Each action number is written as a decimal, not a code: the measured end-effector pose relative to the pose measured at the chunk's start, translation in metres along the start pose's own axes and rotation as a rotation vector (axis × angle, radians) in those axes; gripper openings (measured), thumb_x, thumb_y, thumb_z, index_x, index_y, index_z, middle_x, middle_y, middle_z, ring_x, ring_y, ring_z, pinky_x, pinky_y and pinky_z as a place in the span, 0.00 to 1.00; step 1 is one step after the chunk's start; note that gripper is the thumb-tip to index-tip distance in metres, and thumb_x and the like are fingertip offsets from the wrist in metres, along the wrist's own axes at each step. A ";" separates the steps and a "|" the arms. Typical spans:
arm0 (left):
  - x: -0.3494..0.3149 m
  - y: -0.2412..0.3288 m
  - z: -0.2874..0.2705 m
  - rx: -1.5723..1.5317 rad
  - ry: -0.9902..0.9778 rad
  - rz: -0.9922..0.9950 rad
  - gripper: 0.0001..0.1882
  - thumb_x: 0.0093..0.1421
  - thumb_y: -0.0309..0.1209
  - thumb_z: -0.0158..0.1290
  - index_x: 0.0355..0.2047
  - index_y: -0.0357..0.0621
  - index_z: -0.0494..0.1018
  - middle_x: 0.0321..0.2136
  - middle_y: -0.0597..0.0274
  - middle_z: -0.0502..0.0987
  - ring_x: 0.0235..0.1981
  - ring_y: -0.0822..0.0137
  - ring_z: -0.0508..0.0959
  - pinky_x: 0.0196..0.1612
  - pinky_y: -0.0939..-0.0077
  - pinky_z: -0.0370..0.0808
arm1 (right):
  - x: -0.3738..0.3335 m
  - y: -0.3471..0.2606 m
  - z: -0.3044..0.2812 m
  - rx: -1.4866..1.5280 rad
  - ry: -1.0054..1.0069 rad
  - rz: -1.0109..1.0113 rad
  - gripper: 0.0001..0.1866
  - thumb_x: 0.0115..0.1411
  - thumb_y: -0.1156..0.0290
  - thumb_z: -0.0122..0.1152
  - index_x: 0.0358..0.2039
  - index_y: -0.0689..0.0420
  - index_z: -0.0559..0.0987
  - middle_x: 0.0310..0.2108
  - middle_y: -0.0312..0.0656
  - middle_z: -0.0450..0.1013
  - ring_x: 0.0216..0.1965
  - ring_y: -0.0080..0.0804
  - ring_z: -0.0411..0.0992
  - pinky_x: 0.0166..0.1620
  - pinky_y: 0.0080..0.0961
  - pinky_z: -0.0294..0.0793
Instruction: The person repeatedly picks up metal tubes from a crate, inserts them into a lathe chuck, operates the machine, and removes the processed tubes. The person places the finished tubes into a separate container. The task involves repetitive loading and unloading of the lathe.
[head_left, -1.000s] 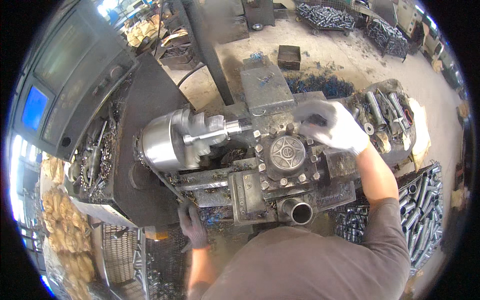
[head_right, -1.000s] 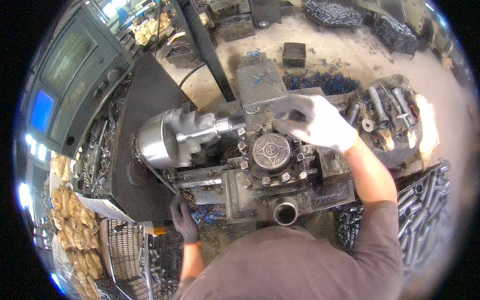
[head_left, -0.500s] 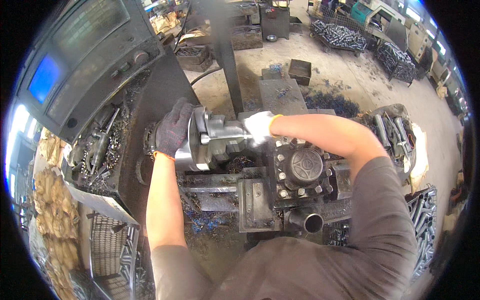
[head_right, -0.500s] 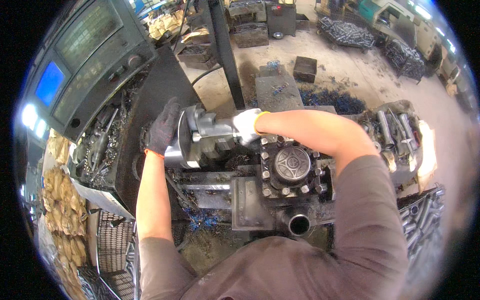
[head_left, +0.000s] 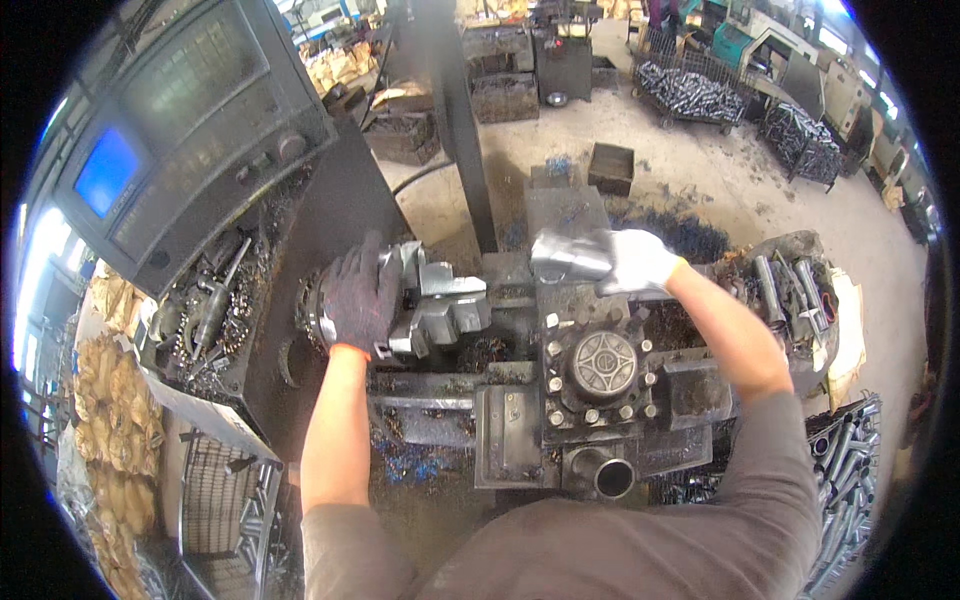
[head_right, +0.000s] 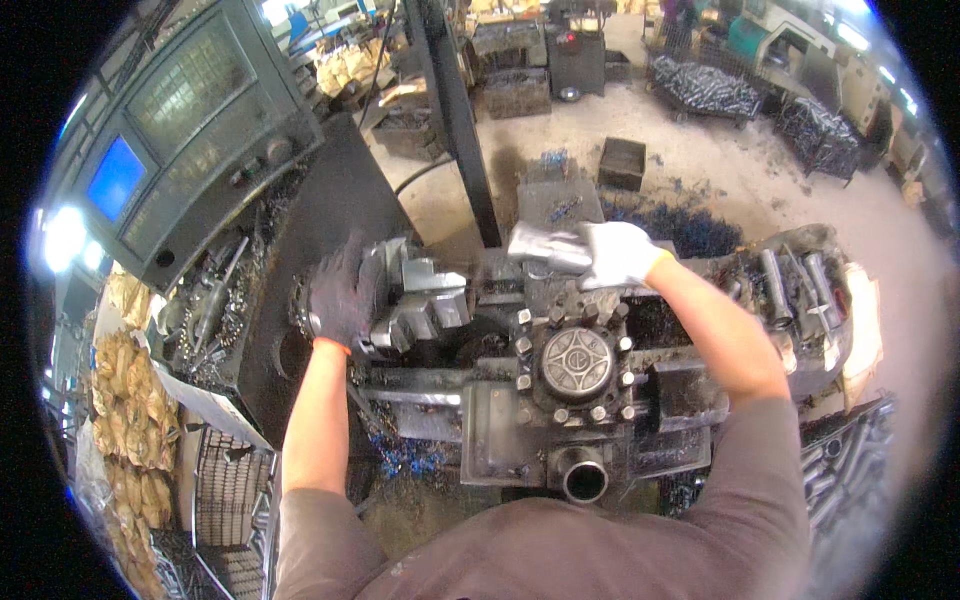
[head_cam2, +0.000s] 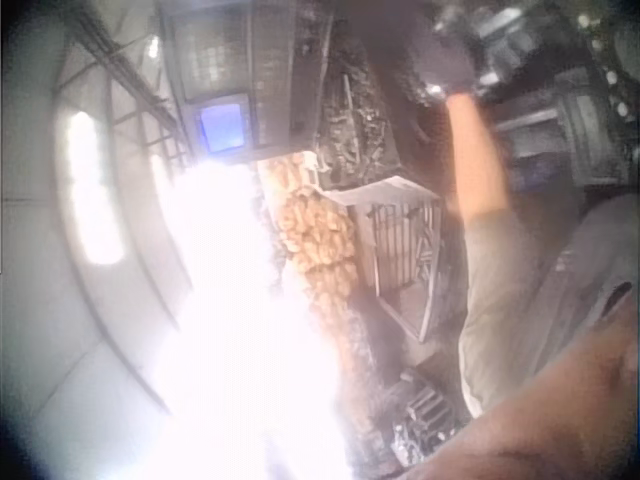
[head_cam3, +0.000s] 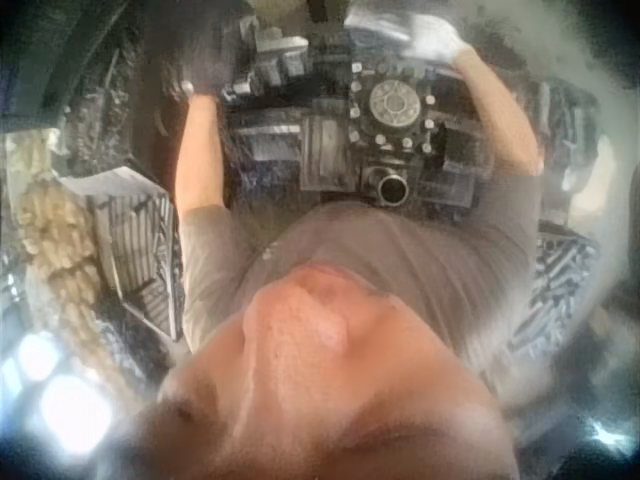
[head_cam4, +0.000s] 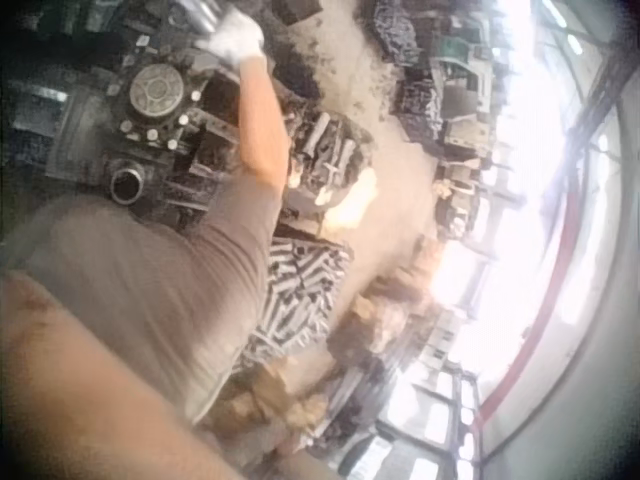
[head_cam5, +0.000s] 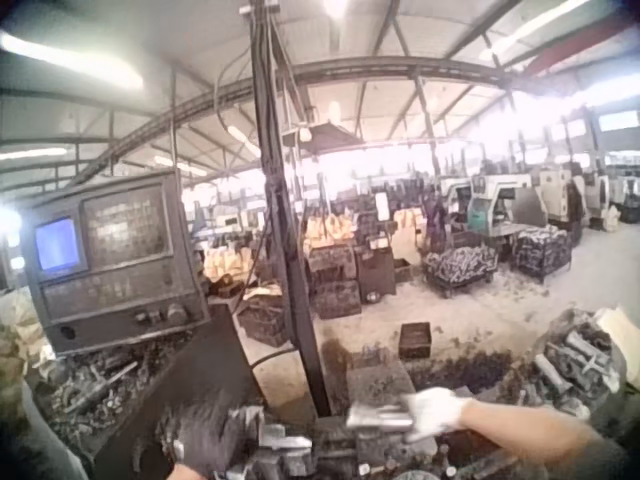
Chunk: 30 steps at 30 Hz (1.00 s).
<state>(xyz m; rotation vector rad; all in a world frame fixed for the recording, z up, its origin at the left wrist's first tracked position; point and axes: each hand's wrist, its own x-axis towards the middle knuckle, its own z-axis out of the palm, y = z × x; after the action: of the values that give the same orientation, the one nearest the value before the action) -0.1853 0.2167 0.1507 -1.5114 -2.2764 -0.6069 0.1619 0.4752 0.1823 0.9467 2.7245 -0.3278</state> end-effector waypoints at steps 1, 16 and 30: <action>-0.003 0.000 -0.001 0.040 0.066 0.078 0.32 0.74 0.52 0.46 0.67 0.44 0.70 0.60 0.43 0.78 0.63 0.40 0.75 0.70 0.48 0.65 | -0.021 0.008 -0.008 0.153 0.207 0.082 0.51 0.47 0.47 0.76 0.67 0.61 0.71 0.49 0.59 0.82 0.47 0.52 0.84 0.50 0.42 0.85; -0.074 0.150 -0.118 -1.608 -0.822 0.400 0.19 0.73 0.33 0.56 0.59 0.37 0.79 0.55 0.55 0.83 0.56 0.64 0.80 0.64 0.66 0.74 | -0.269 -0.224 0.055 1.403 0.055 0.102 0.34 0.48 0.59 0.83 0.54 0.58 0.80 0.43 0.40 0.83 0.39 0.25 0.80 0.44 0.27 0.82; -0.065 0.063 -0.011 -1.732 -0.689 -0.303 0.32 0.68 0.53 0.60 0.61 0.43 0.76 0.52 0.58 0.82 0.54 0.52 0.80 0.60 0.56 0.74 | -0.269 -0.233 0.186 1.562 0.117 0.132 0.38 0.52 0.55 0.80 0.58 0.62 0.78 0.42 0.44 0.82 0.41 0.31 0.81 0.46 0.30 0.81</action>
<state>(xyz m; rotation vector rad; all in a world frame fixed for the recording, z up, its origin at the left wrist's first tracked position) -0.1021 0.1818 0.1379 -2.0777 -2.2513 -3.0598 0.2479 0.0880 0.1161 1.3375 2.0279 -2.5412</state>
